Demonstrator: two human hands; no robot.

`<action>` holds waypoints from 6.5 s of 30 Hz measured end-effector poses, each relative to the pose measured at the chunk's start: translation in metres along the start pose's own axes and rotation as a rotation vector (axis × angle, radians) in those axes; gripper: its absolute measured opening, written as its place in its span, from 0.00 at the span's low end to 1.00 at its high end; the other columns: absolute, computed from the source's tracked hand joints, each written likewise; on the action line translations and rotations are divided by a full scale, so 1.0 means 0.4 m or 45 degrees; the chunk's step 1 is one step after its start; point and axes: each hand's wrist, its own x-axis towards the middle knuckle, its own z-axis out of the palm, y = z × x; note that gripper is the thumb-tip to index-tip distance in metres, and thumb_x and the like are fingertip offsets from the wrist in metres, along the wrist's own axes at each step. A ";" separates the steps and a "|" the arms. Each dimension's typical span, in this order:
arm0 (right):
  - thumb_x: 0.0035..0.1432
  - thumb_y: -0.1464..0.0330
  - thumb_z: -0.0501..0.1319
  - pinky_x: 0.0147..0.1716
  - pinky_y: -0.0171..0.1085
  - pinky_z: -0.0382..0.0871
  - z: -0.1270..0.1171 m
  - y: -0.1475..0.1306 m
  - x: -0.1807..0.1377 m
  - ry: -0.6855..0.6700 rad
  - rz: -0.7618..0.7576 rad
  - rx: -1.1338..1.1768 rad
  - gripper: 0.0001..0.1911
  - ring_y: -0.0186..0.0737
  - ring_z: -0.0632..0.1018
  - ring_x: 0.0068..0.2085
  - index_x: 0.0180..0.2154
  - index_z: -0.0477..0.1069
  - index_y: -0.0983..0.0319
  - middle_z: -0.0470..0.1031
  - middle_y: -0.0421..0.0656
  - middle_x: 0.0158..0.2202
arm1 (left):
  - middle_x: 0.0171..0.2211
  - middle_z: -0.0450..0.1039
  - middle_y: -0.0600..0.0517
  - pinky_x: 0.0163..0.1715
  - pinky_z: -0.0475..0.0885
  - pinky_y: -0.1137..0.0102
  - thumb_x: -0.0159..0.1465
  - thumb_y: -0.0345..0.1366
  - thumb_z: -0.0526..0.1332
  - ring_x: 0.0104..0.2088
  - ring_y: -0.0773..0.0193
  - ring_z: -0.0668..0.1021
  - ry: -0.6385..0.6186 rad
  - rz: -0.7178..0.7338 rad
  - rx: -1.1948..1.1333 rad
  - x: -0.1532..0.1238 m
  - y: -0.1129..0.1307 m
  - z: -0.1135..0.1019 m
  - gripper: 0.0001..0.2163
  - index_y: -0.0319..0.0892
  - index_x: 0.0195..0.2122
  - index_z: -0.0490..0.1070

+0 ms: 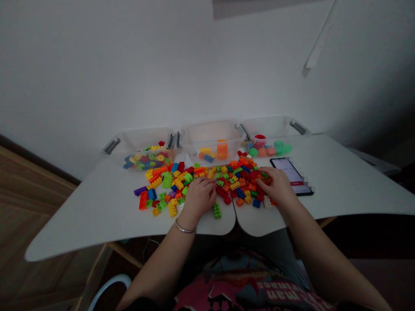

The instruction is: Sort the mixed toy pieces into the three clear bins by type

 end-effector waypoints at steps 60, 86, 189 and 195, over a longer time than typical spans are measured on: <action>0.47 0.64 0.68 0.39 0.41 0.76 -0.046 -0.133 0.253 0.483 -0.007 1.007 0.21 0.38 0.78 0.38 0.43 0.64 0.54 0.73 0.39 0.38 | 0.41 0.81 0.50 0.46 0.75 0.59 0.62 0.28 0.59 0.42 0.57 0.77 0.013 0.039 0.027 0.001 -0.001 -0.002 0.08 0.42 0.35 0.79; 0.51 0.68 0.64 0.44 0.49 0.70 0.020 -0.214 0.443 0.050 0.083 0.149 0.06 0.45 0.76 0.36 0.33 0.76 0.62 0.77 0.46 0.34 | 0.41 0.81 0.50 0.46 0.75 0.58 0.63 0.29 0.58 0.42 0.56 0.78 -0.006 0.026 0.013 0.001 -0.001 0.000 0.09 0.42 0.35 0.79; 0.49 0.58 0.68 0.45 0.50 0.72 0.071 -0.333 0.471 -0.119 0.262 0.101 0.13 0.50 0.80 0.41 0.35 0.80 0.58 0.81 0.48 0.37 | 0.41 0.81 0.50 0.46 0.74 0.59 0.63 0.29 0.58 0.41 0.58 0.77 -0.005 0.062 0.021 -0.007 -0.005 0.002 0.09 0.42 0.36 0.78; 0.55 0.62 0.63 0.44 0.46 0.71 0.070 -0.325 0.460 0.016 0.060 0.255 0.13 0.44 0.79 0.39 0.41 0.78 0.58 0.81 0.45 0.38 | 0.41 0.81 0.50 0.46 0.74 0.59 0.63 0.28 0.58 0.41 0.58 0.77 -0.006 0.071 0.015 -0.005 -0.004 0.000 0.09 0.42 0.36 0.78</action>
